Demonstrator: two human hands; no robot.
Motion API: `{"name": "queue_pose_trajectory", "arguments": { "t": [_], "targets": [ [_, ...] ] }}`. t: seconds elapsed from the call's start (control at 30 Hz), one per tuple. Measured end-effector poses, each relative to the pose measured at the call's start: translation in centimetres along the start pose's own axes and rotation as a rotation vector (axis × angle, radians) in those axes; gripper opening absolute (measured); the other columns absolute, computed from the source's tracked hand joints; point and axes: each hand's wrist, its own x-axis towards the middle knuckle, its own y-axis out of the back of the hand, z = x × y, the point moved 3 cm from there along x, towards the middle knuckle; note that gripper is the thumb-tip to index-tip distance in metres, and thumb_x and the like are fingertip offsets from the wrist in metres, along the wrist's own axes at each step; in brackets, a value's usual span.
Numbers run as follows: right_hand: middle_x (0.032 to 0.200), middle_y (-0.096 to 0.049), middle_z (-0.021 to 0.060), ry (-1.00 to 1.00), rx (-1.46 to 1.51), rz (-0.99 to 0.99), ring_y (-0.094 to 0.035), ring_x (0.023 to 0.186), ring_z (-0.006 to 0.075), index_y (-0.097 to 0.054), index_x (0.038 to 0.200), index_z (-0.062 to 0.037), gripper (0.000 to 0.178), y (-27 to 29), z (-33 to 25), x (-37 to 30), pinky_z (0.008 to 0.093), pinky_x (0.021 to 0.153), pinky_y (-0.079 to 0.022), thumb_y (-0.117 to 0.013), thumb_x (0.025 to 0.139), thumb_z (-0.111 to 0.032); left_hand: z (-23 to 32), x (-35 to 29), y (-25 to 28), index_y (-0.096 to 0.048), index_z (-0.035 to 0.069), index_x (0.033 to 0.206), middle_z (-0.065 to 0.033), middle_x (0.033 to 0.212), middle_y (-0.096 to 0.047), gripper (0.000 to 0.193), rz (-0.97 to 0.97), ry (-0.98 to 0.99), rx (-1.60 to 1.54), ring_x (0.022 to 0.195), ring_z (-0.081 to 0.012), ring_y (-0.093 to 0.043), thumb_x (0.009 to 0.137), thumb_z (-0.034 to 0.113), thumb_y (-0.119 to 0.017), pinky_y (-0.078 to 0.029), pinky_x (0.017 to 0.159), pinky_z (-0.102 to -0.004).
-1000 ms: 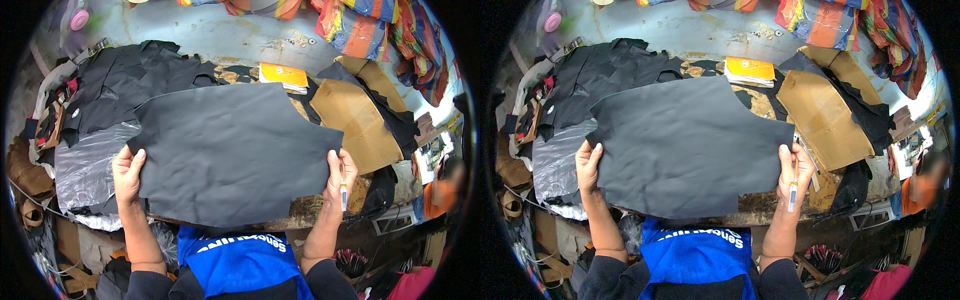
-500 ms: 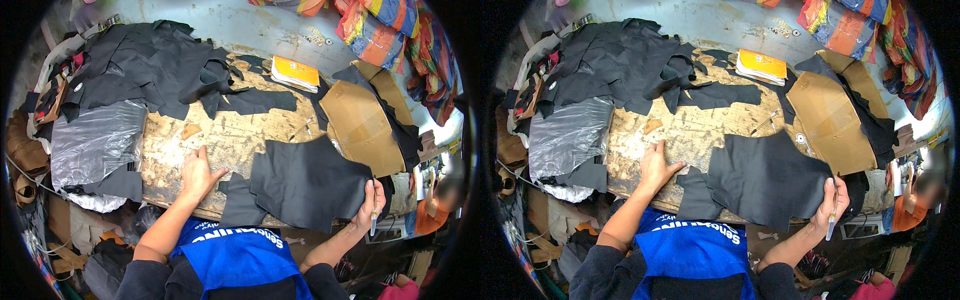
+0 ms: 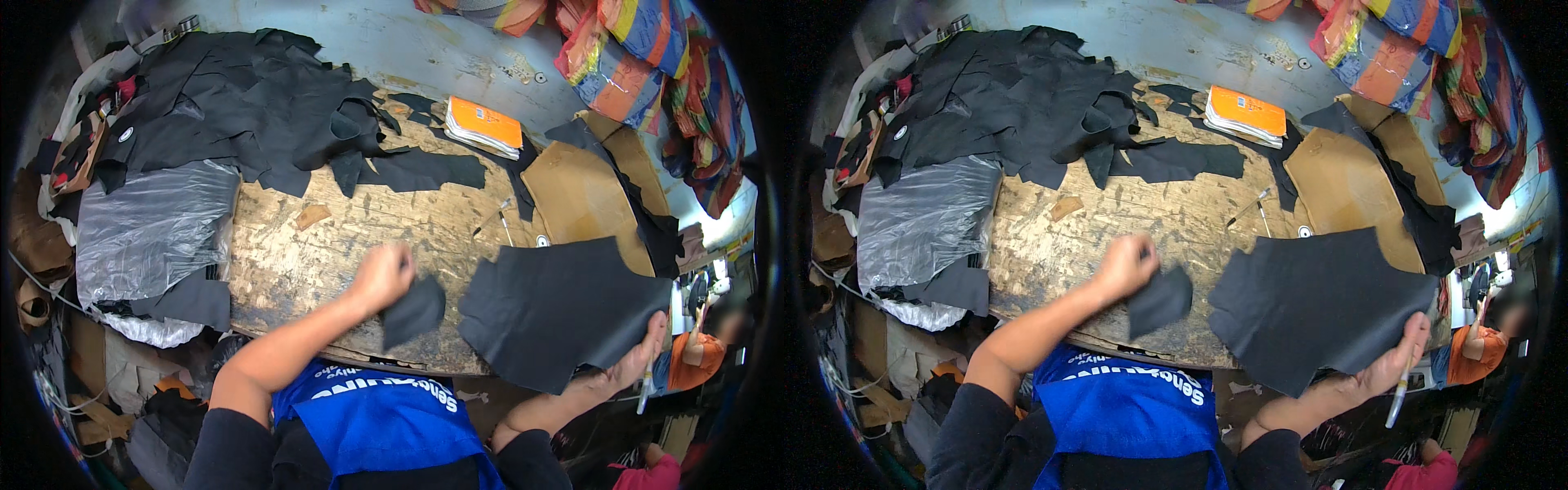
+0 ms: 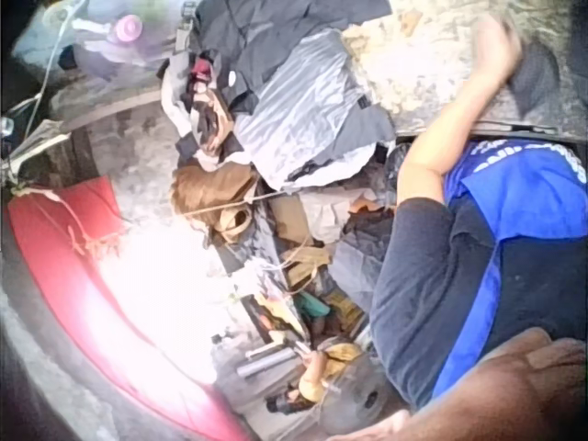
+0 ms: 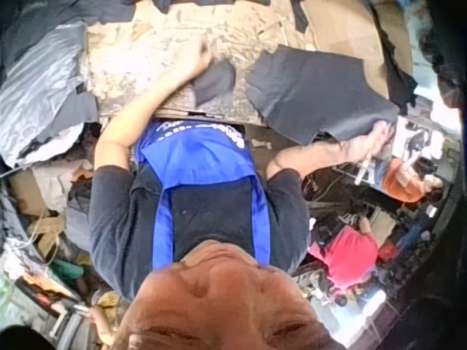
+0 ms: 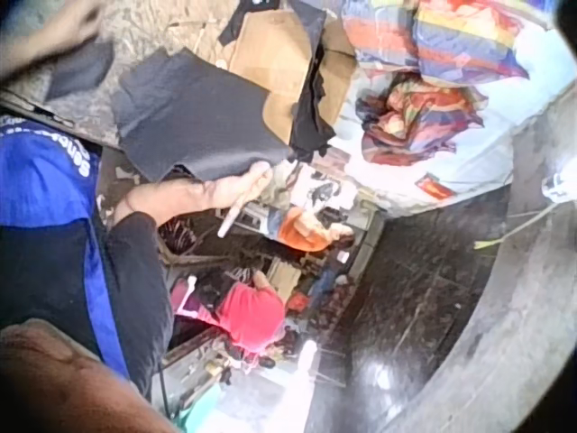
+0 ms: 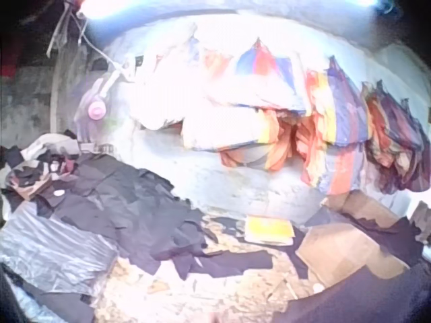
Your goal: The person marks and cuts black fabric pieces on a worktable. They use a ruler and marker to draw straight lines, then cut along the marked lines with scissors. The person repeatedly folds, aligns, and marks additional fabric sections before cutting them.
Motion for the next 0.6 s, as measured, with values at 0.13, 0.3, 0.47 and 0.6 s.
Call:
{"name": "queue_pose_trajectory", "arguments": {
  "t": [0.13,0.3,0.47,0.6],
  "targets": [
    [0.083,-0.055,0.0026,0.129,-0.17,0.03,-0.052,0.074,0.0097,-0.055,0.087,-0.0038,0.02,-1.7,-1.6,-0.4,0.0242,0.07,-0.043,-0.049,0.096,-0.021,-2.5,9.1,6.5,-0.055,-0.004,0.106,-0.0189,0.092,-0.065,0.048,0.408,0.158,-0.72,0.082,-0.0267,-0.063,0.075,0.026,-0.075,-0.051,0.075,-0.0364],
    [0.084,-0.059,0.0044,-0.047,0.022,-0.257,-0.054,0.07,0.0089,-0.056,0.094,-0.0024,0.016,-8.4,-0.5,-2.7,0.0217,0.064,-0.045,-0.05,0.095,-0.017,-5.2,6.6,11.0,-0.057,-0.001,0.114,-0.0204,0.108,-0.062,0.057,0.51,0.011,-0.031,0.098,-0.0298,-0.061,0.073,0.033,-0.075,-0.048,0.084,-0.0372],
    [0.097,-0.062,0.0097,-0.341,0.524,-0.344,-0.06,0.085,0.014,-0.057,0.105,-0.0009,0.026,-16.6,-0.8,-6.6,0.0259,0.077,-0.049,-0.049,0.096,-0.024,-6.4,-3.0,14.1,-0.066,-0.002,0.089,-0.0152,0.091,-0.066,0.026,0.488,0.093,-0.032,0.089,-0.0274,-0.064,0.077,0.02,-0.072,-0.049,0.079,-0.0334],
    [0.113,-0.06,0.0162,-0.454,0.937,-0.672,-0.06,0.1,0.0224,-0.056,0.116,0.0014,0.043,-17.6,-3.7,-8.1,0.0329,0.088,-0.049,-0.041,0.098,-0.035,-7.1,-12.8,21.7,-0.066,0.0,0.083,-0.0112,0.083,-0.065,0.021,0.867,0.137,0.339,0.079,-0.0257,-0.062,0.077,0.019,-0.073,-0.047,0.073,-0.0338]
  ]
}}
